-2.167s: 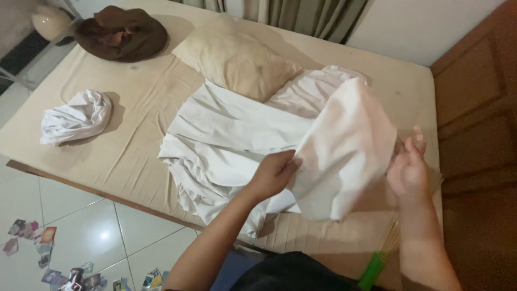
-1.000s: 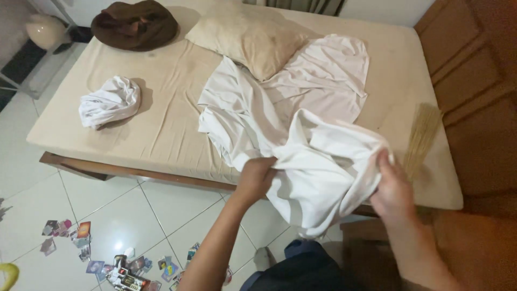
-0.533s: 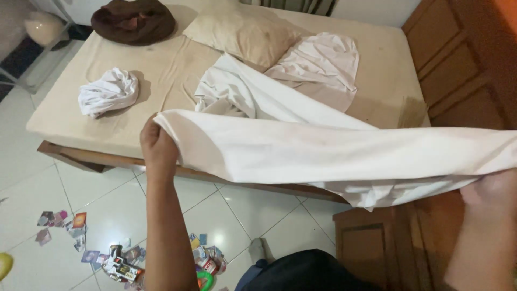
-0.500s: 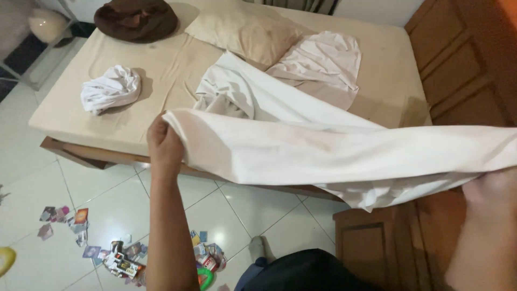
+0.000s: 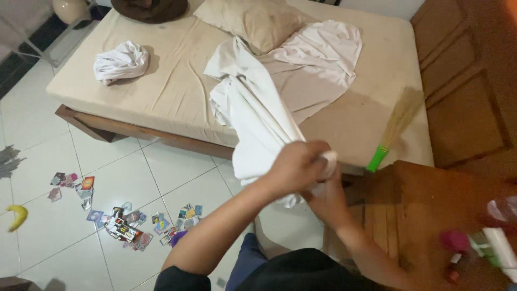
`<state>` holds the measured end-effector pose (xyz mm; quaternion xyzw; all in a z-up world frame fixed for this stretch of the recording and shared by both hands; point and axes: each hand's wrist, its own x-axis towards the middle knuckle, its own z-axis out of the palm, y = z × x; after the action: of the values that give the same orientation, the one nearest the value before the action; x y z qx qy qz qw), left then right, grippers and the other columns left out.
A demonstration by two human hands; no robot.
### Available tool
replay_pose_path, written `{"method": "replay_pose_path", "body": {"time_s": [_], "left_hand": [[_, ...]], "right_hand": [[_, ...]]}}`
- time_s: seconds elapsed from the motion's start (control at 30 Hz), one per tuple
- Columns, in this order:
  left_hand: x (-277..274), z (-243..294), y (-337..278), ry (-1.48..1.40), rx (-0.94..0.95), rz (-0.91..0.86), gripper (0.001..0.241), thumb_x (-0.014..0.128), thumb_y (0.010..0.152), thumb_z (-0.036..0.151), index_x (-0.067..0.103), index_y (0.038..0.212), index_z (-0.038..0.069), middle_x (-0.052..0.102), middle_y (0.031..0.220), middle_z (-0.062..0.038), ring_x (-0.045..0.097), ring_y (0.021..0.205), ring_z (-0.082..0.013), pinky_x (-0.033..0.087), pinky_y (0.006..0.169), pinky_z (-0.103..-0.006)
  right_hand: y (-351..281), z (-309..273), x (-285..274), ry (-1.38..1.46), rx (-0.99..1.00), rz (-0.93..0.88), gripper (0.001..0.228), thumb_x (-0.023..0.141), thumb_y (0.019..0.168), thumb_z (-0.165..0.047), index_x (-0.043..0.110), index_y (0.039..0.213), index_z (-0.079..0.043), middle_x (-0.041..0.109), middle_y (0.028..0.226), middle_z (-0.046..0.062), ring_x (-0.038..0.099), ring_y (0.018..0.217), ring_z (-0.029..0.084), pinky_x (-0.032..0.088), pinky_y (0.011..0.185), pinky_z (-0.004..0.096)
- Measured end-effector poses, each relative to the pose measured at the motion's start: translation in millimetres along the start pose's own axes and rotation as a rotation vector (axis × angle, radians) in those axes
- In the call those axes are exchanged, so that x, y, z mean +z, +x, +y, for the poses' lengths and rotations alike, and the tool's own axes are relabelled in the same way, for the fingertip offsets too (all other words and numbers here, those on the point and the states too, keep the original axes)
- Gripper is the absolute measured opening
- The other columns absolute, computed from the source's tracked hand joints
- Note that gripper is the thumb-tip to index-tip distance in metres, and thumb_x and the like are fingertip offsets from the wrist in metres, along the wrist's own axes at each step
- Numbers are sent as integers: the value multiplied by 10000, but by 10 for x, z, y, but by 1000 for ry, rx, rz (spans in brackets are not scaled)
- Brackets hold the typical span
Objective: The person stuffs a pillow into a white pillowcase on a bed, working the fabric over the pillow's corners and pulling the case open to seat the pillow fully inside. They then lift the covered pillow, place it on the bed, and beat it with a whisk broom.
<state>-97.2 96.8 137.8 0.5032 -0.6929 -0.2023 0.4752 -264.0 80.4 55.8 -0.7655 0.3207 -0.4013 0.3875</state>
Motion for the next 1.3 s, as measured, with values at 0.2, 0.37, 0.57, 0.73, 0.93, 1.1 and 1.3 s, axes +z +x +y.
{"method": "replay_pose_path", "body": {"time_s": [0.2, 0.37, 0.57, 0.73, 0.93, 1.1, 1.3], "left_hand": [[470, 92, -279, -103, 31, 84, 258, 690, 892, 130, 676, 1133, 37, 718, 1003, -172, 701, 965, -371, 554, 857, -426], [1297, -1520, -876, -191, -212, 368, 620, 787, 877, 206, 468, 1376, 26, 561, 1356, -210, 574, 1261, -365, 469, 1079, -425], [1478, -1418, -1079, -1024, -1271, 211, 766, 636, 921, 469, 245, 1513, 178, 443, 1488, -137, 464, 1345, -296, 382, 1003, -441], [1884, -1725, -999, -1424, -1139, 75, 570, 641, 1013, 456, 552, 1409, 55, 592, 1273, -124, 535, 1074, -238, 510, 945, -336], [880, -890, -360, -988, -594, 50, 460, 474, 1077, 358, 706, 961, -22, 720, 695, -73, 682, 664, -184, 559, 730, -317], [552, -144, 20, -199, -525, -145, 552, 558, 1019, 406, 715, 745, -46, 647, 599, -201, 668, 563, -286, 517, 583, -436], [766, 588, -213, -59, 134, -126, 347, 569, 1033, 306, 675, 891, 8, 647, 805, -232, 626, 788, -444, 479, 704, -522]], "right_hand": [[-278, 726, -655, 103, 179, 136, 233, 586, 977, -18, 657, 1197, 2, 696, 1081, 76, 634, 1017, 157, 504, 922, 320], [-255, 417, -1092, 471, 278, 357, 239, 526, 1039, -39, 631, 1254, -20, 691, 1203, 55, 640, 1120, 180, 492, 1025, 339], [-158, 237, -1373, 677, 235, 386, 259, 533, 1059, -77, 612, 1304, -49, 670, 1306, 58, 623, 1222, 193, 486, 1081, 355], [318, -25, -1573, 586, 320, 485, 267, 540, 1059, -136, 591, 1307, -52, 670, 1283, 57, 623, 1221, 195, 516, 1067, 330], [440, -322, -1372, 476, 348, 520, 317, 502, 1076, -226, 380, 1354, -137, 643, 1240, 83, 646, 1173, 223, 523, 1009, 364], [-112, 212, -447, 143, 144, -86, 714, 687, 879, -225, 296, 1457, -70, 559, 1205, 132, 570, 1097, 234, 489, 945, 393], [-633, 1145, -294, 707, 247, 343, 649, 343, 1085, -531, 526, 1395, 10, 632, 1299, 139, 599, 1199, 241, 461, 1072, 349]]}}
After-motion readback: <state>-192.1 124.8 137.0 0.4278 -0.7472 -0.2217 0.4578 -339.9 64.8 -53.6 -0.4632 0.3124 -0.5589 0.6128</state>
